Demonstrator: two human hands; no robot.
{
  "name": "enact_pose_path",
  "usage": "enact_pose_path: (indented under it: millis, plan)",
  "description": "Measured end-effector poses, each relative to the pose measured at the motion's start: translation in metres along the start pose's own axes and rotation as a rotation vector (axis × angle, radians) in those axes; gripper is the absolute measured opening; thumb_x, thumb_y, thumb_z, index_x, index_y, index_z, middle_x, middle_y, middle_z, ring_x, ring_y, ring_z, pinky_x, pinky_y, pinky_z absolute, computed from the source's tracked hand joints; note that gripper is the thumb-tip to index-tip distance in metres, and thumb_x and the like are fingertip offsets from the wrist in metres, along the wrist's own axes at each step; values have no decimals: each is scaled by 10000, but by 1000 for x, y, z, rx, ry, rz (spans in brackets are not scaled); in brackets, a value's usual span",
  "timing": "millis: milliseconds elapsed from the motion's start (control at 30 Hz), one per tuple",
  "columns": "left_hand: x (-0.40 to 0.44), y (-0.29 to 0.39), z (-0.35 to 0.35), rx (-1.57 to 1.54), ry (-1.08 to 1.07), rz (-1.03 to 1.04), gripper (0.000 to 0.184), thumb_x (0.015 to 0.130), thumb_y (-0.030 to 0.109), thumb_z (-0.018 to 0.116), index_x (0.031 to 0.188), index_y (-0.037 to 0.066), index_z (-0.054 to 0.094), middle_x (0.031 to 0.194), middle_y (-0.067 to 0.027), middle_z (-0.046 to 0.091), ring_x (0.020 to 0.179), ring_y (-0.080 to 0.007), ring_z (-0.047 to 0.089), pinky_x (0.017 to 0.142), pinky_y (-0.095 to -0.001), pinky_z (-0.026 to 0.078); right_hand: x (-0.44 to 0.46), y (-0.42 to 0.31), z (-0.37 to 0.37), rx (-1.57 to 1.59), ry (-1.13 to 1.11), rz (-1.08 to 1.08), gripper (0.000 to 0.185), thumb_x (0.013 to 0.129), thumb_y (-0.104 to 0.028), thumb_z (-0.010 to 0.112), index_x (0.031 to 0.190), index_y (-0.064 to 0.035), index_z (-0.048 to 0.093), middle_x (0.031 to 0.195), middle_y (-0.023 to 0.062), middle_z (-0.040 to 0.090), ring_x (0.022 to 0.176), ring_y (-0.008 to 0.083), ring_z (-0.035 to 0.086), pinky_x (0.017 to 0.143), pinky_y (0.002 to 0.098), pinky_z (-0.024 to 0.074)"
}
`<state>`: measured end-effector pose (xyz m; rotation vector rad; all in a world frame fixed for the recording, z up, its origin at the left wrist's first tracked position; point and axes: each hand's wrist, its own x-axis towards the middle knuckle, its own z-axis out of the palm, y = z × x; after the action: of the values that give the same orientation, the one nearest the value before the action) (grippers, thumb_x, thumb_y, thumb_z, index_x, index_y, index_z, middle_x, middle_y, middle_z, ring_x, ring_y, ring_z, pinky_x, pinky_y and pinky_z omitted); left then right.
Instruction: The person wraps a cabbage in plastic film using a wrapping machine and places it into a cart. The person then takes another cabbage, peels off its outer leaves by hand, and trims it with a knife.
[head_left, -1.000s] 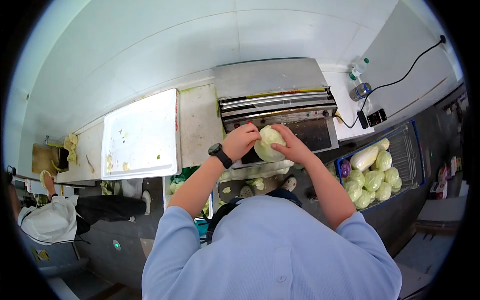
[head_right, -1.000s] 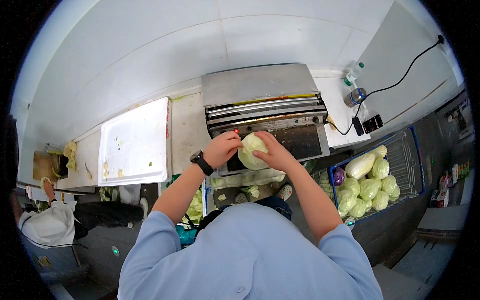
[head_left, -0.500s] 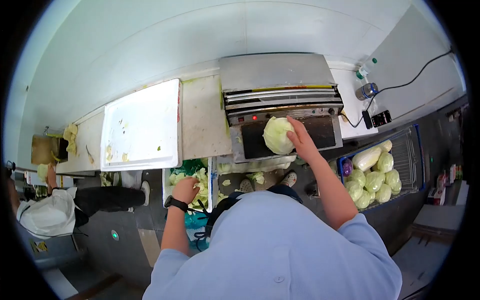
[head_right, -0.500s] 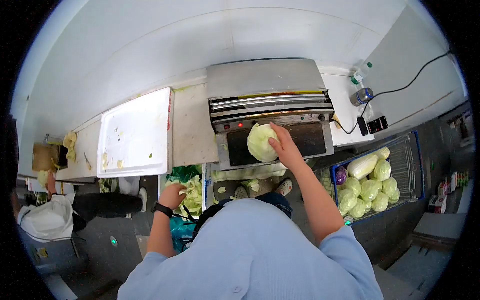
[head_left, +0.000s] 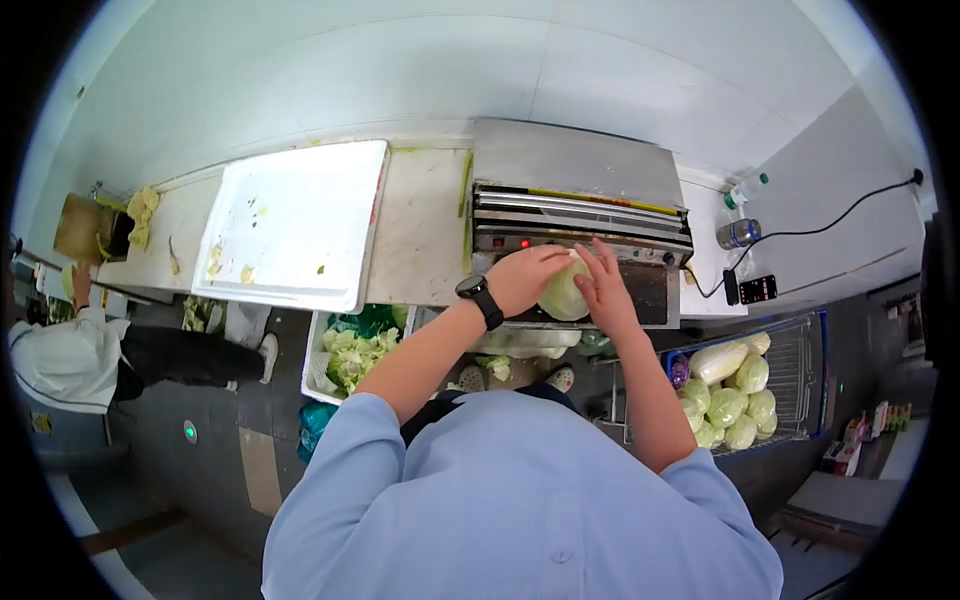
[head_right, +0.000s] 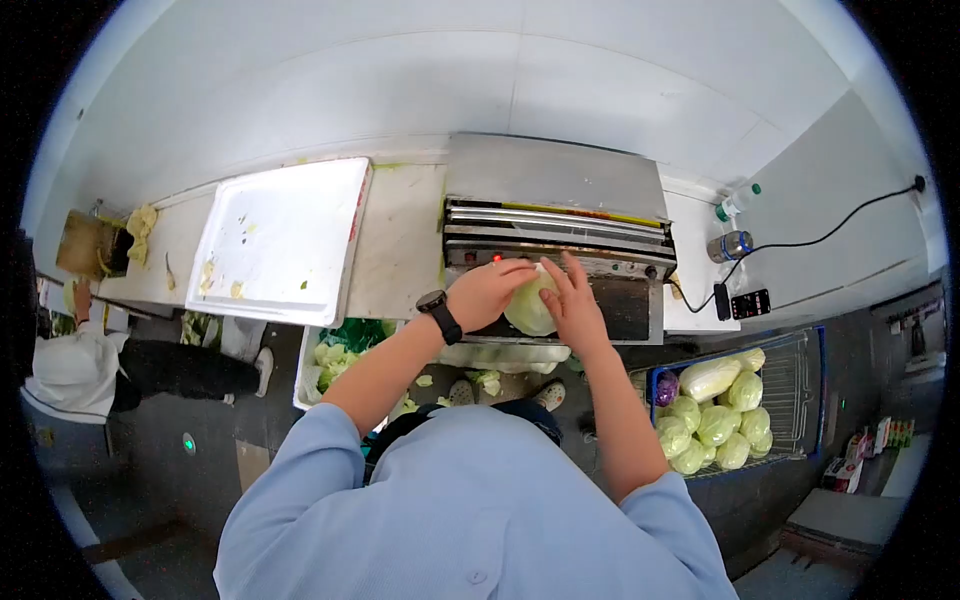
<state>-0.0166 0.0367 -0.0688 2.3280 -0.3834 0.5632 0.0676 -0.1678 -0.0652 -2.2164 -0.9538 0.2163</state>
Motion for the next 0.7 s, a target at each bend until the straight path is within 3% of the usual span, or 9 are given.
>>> enact_pose_path:
  millis: [100, 267, 533, 700]
  plan:
    - [0, -4, 4, -11, -111, -22, 364, 840, -23, 594, 1196, 48, 629, 1246, -125, 640, 1086, -349, 636, 880, -419, 550, -4, 9, 4, -86, -24, -29, 396, 1062, -278, 516, 1448, -188, 531, 1518, 115, 462, 1328, 340, 525, 1051, 427, 476]
    - [8, -4, -2, 19, -21, 49, 253, 800, -26, 654, 1036, 64, 638, 996, -108, 607, 902, -330, 623, 755, -426, 534, -8, 9, 0, 89, -9, 88, 411, 1075, -311, 473, 1453, -155, 517, 1548, 115, 442, 1379, 346, 473, 1104, 422, 425]
    - [3, -13, 1, -8, -85, 166, 183, 819, 13, 649, 994, 55, 616, 1058, -98, 629, 899, -341, 645, 765, -432, 541, -10, 24, -1, 91, -70, 94, 539, 1065, -382, 478, 1540, -143, 386, 1615, 148, 336, 1462, 359, 367, 1163, 437, 355]
    - [-6, -12, 5, 60, -13, 201, 193, 793, -3, 657, 971, 59, 614, 1040, -88, 628, 932, -314, 641, 799, -417, 539, -11, 22, -1, 98, -23, 162, 508, 1059, -350, 491, 1533, -188, 407, 1617, 149, 328, 1477, 385, 328, 1168, 455, 344]
